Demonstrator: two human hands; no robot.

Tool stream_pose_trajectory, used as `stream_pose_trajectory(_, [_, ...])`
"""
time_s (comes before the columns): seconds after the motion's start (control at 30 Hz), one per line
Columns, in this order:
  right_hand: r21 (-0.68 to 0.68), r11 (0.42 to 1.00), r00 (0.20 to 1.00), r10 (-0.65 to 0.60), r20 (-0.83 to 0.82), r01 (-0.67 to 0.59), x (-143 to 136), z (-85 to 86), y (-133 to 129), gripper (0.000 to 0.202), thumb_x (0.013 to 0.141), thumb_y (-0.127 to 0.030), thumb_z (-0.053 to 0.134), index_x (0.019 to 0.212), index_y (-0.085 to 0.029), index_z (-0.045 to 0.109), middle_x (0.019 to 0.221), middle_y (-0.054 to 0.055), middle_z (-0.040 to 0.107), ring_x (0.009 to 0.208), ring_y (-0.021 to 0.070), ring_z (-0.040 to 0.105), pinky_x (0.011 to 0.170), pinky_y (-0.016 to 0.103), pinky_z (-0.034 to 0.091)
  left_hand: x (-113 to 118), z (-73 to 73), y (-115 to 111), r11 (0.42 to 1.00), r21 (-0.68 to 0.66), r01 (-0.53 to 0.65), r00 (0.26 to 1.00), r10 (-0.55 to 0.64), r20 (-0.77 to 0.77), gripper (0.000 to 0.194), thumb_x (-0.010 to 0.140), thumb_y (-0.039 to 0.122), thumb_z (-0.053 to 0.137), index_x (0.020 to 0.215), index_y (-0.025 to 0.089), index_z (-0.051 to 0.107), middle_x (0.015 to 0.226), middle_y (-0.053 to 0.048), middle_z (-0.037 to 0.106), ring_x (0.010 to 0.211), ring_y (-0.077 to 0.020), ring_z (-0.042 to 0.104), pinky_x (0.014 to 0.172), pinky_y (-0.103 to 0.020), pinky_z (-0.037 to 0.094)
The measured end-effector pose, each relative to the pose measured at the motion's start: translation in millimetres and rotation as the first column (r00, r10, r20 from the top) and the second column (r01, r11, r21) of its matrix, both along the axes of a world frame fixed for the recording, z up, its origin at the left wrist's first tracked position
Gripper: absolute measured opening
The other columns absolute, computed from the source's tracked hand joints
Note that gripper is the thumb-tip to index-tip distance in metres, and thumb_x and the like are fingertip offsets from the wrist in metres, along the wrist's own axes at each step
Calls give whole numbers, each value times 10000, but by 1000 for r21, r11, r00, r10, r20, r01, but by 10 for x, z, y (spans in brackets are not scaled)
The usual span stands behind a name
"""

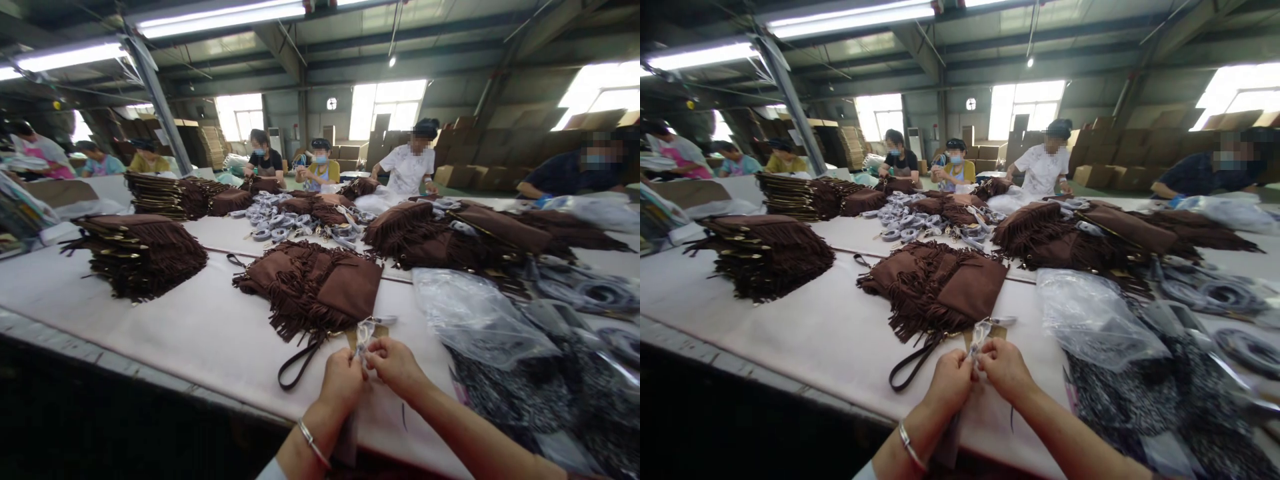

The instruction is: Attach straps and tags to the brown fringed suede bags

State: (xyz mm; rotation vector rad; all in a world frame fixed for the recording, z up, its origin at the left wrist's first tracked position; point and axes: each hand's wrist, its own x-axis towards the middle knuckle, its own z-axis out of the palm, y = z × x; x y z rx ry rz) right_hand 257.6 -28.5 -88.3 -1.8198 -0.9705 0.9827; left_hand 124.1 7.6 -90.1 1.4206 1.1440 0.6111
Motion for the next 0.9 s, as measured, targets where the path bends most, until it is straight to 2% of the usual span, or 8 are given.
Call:
stream_pose_trajectory(0.13, [-51, 997, 984, -68, -166, 60, -52, 20, -26, 36, 660, -156, 616, 690, -171, 605, 488, -26, 620, 394, 83, 482, 387, 188, 291, 51, -37, -70, 987, -159, 25, 997, -12, 80, 155, 836, 269, 427, 731, 190, 509, 588, 25, 531, 406, -85, 374, 429, -232, 296])
stream_pose_trajectory(0.3, [-113, 994, 930, -37, -366, -5, -111, 154, -62, 73, 688, -224, 597, 647, -165, 591, 442, -31, 551, 313, 55, 332, 345, 200, 182, 50, -21, -140, 948, -319, -9, 946, 112, 305, 132, 791, 301, 532, 772, 172, 511, 588, 39, 523, 397, -53, 349, 398, -193, 287])
stream_pose_trajectory(0.43, [-57, 998, 923, -28, -384, 7, -84, 186, -62, 85, 668, -218, 623, 634, -140, 623, 504, -10, 583, 364, 38, 331, 381, 198, 189, 9, 37, -126, 922, -386, 4, 921, 147, 361, 211, 761, 351, 610, 782, 155, 534, 602, 31, 547, 405, -44, 364, 393, -180, 294])
stream_pose_trajectory(0.53, [64, 998, 943, 7, -333, 15, -52, 179, -60, 112, 671, -240, 643, 648, -132, 661, 548, -10, 594, 430, 48, 382, 422, 204, 256, -31, 101, -100, 873, -485, 59, 925, 135, 356, 222, 776, 357, 617, 811, 149, 550, 589, 38, 536, 393, -44, 372, 389, -177, 303])
stream_pose_trajectory(0.67, [208, 977, 954, 108, -279, -50, -15, 170, -51, 165, 696, -291, 655, 654, -134, 683, 570, -5, 602, 479, 74, 429, 460, 226, 304, -67, 160, -61, 722, -663, 198, 882, 165, 442, 132, 830, 287, 579, 846, 161, 542, 544, 83, 436, 354, -21, 304, 373, -147, 246])
stream_pose_trajectory(0.77, [260, 962, 938, 167, -302, -88, 9, 167, -38, 193, 727, -322, 667, 672, -138, 678, 585, -5, 613, 499, 80, 435, 478, 228, 311, -82, 163, -26, 545, -768, 337, 800, 265, 539, 92, 868, 241, 529, 834, 156, 523, 516, 105, 357, 331, -7, 262, 370, -128, 205])
stream_pose_trajectory(0.83, [276, 956, 921, 190, -341, -95, 21, 158, -24, 207, 742, -340, 678, 684, -142, 665, 592, -9, 617, 499, 77, 434, 480, 225, 306, -95, 156, -4, 431, -787, 443, 737, 325, 593, 123, 894, 240, 493, 832, 138, 524, 502, 108, 335, 323, -3, 263, 371, -123, 197])
stream_pose_trajectory(0.9, [275, 956, 905, 203, -375, -100, 29, 141, -3, 223, 751, -355, 687, 689, -145, 645, 596, -12, 623, 480, 69, 420, 465, 221, 280, -114, 149, 12, 347, -787, 510, 693, 377, 615, 151, 912, 237, 468, 819, 131, 521, 488, 110, 318, 319, -5, 273, 376, -122, 202])
